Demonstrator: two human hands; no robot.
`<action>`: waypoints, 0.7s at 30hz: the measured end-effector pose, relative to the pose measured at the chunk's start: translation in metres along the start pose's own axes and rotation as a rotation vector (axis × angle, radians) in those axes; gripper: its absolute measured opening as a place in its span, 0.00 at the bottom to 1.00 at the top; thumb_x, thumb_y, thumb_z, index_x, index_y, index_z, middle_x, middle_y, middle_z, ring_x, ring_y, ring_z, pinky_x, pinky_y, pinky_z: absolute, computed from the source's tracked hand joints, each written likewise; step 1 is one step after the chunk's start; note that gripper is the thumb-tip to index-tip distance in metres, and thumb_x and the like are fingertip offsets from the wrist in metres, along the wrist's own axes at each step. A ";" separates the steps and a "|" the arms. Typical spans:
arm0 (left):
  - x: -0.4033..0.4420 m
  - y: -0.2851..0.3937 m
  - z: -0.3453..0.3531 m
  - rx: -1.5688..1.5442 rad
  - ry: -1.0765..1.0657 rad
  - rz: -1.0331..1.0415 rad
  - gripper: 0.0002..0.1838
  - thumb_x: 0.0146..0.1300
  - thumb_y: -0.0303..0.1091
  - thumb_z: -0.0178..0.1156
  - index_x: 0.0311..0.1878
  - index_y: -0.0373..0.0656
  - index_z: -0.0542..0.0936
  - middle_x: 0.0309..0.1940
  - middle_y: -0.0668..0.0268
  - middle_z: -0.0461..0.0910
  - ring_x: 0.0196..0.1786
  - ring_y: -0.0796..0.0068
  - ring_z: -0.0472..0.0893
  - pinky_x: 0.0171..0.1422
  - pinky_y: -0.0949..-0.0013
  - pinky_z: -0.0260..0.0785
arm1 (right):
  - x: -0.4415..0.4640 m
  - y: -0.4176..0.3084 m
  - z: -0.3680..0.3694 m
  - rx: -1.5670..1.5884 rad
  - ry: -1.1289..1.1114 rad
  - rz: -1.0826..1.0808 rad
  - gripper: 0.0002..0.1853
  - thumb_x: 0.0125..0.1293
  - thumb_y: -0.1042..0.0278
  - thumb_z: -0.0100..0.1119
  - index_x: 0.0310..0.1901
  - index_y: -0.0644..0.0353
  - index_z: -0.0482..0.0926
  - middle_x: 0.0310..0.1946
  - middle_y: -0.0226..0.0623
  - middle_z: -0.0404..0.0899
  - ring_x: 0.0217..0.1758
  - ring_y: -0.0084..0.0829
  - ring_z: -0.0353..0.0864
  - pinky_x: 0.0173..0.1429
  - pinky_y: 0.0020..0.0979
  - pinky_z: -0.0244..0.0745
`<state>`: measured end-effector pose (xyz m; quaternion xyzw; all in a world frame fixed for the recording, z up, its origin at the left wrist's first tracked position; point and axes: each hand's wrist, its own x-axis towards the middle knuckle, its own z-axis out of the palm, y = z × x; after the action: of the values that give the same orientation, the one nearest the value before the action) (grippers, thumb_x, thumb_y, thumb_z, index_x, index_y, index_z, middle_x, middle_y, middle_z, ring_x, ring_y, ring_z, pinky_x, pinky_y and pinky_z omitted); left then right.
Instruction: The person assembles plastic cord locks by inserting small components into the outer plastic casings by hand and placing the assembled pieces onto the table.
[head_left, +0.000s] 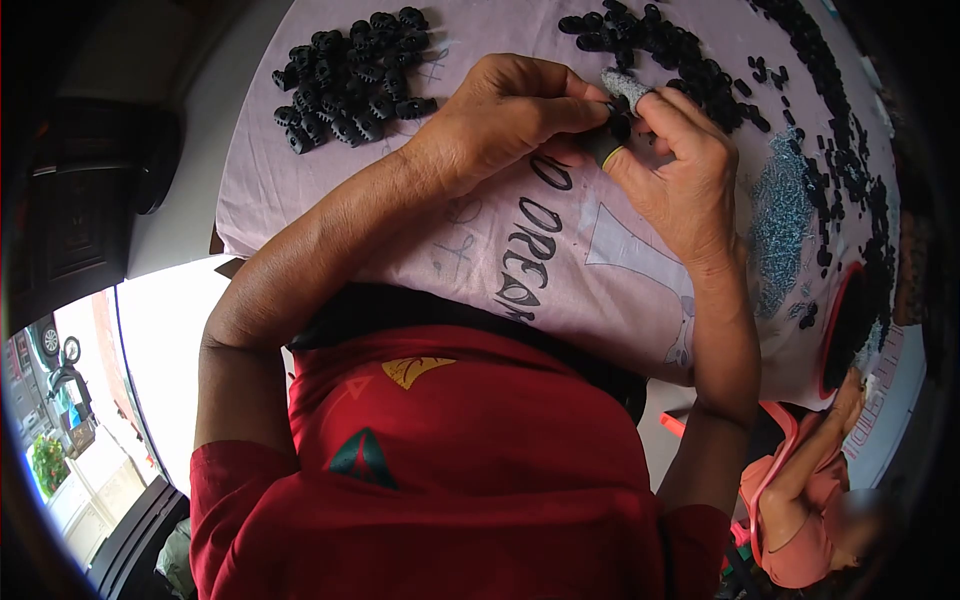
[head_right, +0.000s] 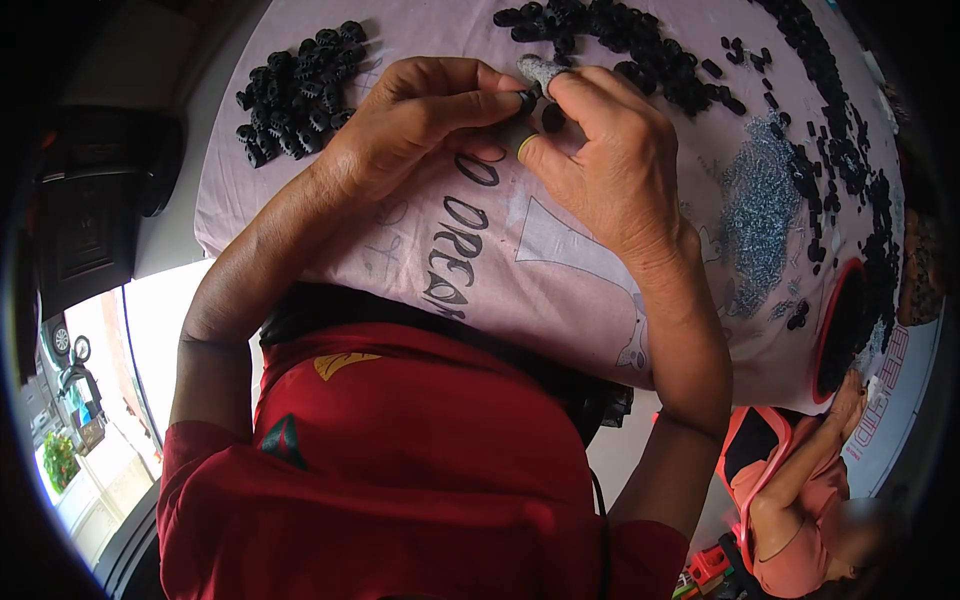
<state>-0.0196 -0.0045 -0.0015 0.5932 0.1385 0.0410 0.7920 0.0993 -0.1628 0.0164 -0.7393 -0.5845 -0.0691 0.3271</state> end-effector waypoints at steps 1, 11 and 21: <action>0.000 -0.001 0.000 0.010 -0.003 0.008 0.14 0.69 0.35 0.65 0.50 0.35 0.83 0.40 0.64 0.85 0.40 0.80 0.84 0.46 0.77 0.78 | 0.000 0.002 0.001 -0.005 0.011 -0.020 0.17 0.43 0.75 0.75 0.37 0.65 0.80 0.31 0.38 0.80 0.32 0.39 0.82 0.37 0.35 0.79; -0.005 0.007 0.002 0.088 -0.035 -0.019 0.17 0.72 0.35 0.61 0.55 0.32 0.81 0.42 0.60 0.86 0.43 0.76 0.86 0.42 0.75 0.80 | 0.000 0.012 -0.002 -0.113 0.025 -0.170 0.20 0.39 0.74 0.76 0.37 0.63 0.81 0.33 0.37 0.81 0.34 0.37 0.84 0.37 0.35 0.80; 0.000 -0.002 0.003 0.166 0.001 0.020 0.14 0.72 0.33 0.60 0.52 0.32 0.82 0.40 0.59 0.86 0.41 0.75 0.88 0.38 0.76 0.82 | -0.003 0.012 0.001 -0.203 0.009 -0.241 0.20 0.41 0.78 0.71 0.41 0.64 0.79 0.36 0.41 0.81 0.38 0.41 0.84 0.40 0.37 0.81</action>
<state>-0.0194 -0.0074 -0.0023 0.6582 0.1357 0.0377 0.7396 0.1088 -0.1655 0.0093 -0.6928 -0.6574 -0.1698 0.2427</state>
